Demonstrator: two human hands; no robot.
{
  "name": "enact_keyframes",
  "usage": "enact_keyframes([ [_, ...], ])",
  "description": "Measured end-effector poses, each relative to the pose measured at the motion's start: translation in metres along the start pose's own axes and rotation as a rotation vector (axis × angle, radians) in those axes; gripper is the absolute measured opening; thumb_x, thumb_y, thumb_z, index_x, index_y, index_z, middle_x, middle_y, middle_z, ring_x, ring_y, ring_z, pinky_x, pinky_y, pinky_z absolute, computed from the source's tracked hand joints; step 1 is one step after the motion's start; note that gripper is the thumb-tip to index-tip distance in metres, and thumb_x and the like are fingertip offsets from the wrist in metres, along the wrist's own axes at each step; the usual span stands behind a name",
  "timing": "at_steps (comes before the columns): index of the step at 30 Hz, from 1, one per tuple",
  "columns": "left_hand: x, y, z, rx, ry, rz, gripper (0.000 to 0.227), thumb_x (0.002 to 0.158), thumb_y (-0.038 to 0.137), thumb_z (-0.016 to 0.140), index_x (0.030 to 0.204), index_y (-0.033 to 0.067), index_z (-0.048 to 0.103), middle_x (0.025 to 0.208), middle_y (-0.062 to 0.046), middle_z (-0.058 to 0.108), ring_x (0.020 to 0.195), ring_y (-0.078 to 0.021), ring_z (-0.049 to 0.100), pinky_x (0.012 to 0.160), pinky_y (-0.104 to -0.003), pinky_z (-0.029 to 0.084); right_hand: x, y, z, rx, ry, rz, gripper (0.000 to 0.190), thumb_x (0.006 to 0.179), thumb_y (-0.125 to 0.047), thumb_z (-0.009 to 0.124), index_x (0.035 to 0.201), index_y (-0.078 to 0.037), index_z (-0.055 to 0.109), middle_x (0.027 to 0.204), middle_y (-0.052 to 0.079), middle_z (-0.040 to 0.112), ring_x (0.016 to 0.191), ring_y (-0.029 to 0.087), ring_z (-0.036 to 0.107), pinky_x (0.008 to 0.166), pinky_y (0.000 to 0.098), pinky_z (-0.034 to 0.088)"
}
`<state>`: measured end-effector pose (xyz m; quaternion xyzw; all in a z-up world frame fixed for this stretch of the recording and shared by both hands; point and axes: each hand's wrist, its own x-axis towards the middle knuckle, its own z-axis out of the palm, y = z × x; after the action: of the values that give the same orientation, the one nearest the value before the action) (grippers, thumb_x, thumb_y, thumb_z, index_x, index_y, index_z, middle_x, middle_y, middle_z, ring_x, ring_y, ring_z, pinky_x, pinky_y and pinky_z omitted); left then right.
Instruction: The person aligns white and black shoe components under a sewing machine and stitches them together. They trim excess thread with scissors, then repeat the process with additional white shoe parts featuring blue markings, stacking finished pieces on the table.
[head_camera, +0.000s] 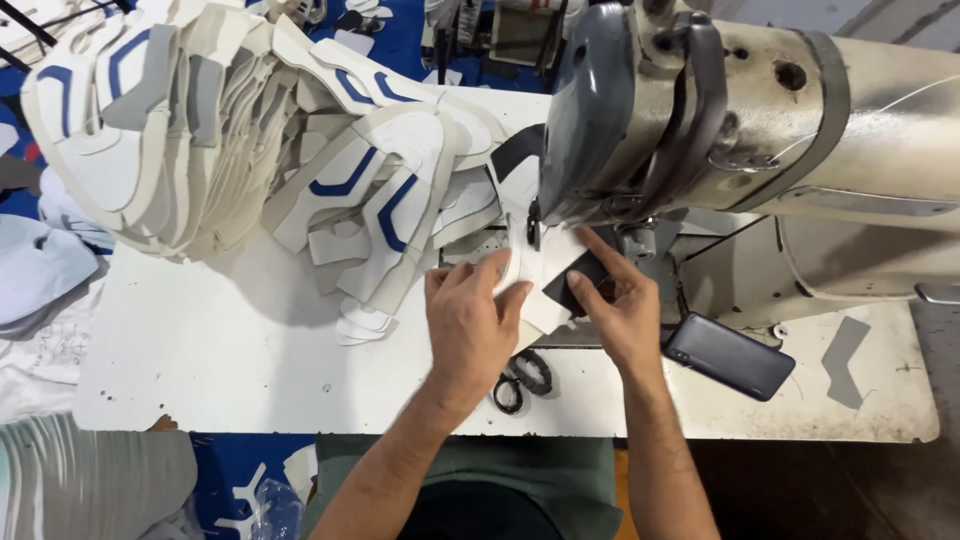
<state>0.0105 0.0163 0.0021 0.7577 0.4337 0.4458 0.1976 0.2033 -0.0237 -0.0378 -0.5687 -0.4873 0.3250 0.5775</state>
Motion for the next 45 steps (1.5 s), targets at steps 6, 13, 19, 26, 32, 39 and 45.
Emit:
enact_keyframes([
  [6,0.011,0.002,-0.009,0.057,-0.076,0.02,0.042,0.084,0.017,0.084,0.118,-0.0017,0.068,0.075,-0.009,0.07,0.079,-0.0255,0.064,0.09,-0.042,0.042,0.013,0.004,-0.001,0.043,0.048,0.181,0.054,0.09,-0.005,0.074,0.141,0.006,0.06,0.111,0.012,0.071,0.086,0.011,0.067,0.07,0.025,0.057],
  [13,0.019,0.016,-0.004,0.15,-0.156,0.035,0.046,0.083,0.014,0.08,0.122,-0.0039,0.064,0.09,-0.014,0.072,0.09,-0.0293,0.063,0.093,-0.046,0.038,0.027,-0.005,-0.005,-0.106,-0.008,-0.013,0.036,0.092,-0.005,0.075,0.126,0.005,0.067,0.104,0.001,0.073,0.093,0.004,0.064,0.08,0.0214,0.055],
  [19,0.026,0.014,0.0,0.174,-0.146,-0.009,0.043,0.082,0.013,0.08,0.12,-0.0029,0.066,0.092,-0.013,0.073,0.091,-0.0292,0.064,0.094,-0.048,0.037,0.028,-0.001,-0.005,-0.206,-0.009,-0.055,0.017,0.095,-0.005,0.074,0.11,0.004,0.072,0.093,0.002,0.071,0.085,0.004,0.057,0.072,0.0231,0.049],
  [26,0.045,0.016,-0.002,0.169,-0.205,-0.033,0.037,0.082,0.011,0.08,0.114,-0.0012,0.068,0.086,-0.012,0.071,0.088,-0.0282,0.064,0.091,-0.048,0.036,0.028,-0.013,0.004,-0.252,0.095,-0.037,0.017,0.093,-0.009,0.073,0.106,0.003,0.073,0.085,0.002,0.074,0.075,0.004,0.062,0.062,0.0242,0.051],
  [32,0.058,0.007,0.001,0.23,-0.238,0.037,0.026,0.082,0.01,0.08,0.104,0.0012,0.068,0.087,-0.01,0.072,0.092,-0.0288,0.063,0.093,-0.049,0.036,0.03,-0.008,0.006,-0.403,0.133,-0.168,0.019,0.094,-0.011,0.075,0.107,0.003,0.072,0.079,0.008,0.074,0.07,0.007,0.061,0.063,0.0271,0.051],
  [39,0.043,0.009,-0.019,0.215,-0.117,0.278,0.05,0.077,0.023,0.082,0.118,-0.0009,0.066,0.107,-0.012,0.07,0.107,-0.0313,0.062,0.103,-0.051,0.033,0.021,0.0,0.009,-0.438,0.191,-0.183,0.023,0.096,-0.013,0.075,0.112,0.003,0.072,0.081,0.01,0.074,0.07,0.009,0.064,0.064,0.0274,0.051],
  [45,0.017,-0.002,-0.007,0.105,-0.078,0.307,0.037,0.079,0.022,0.082,0.107,0.0021,0.069,0.109,-0.011,0.066,0.106,-0.0319,0.061,0.096,-0.046,0.043,0.008,-0.006,0.021,-0.474,0.271,-0.163,0.034,0.098,-0.014,0.075,0.127,0.001,0.071,0.078,0.014,0.069,0.071,0.013,0.06,0.064,0.03,0.049],
])
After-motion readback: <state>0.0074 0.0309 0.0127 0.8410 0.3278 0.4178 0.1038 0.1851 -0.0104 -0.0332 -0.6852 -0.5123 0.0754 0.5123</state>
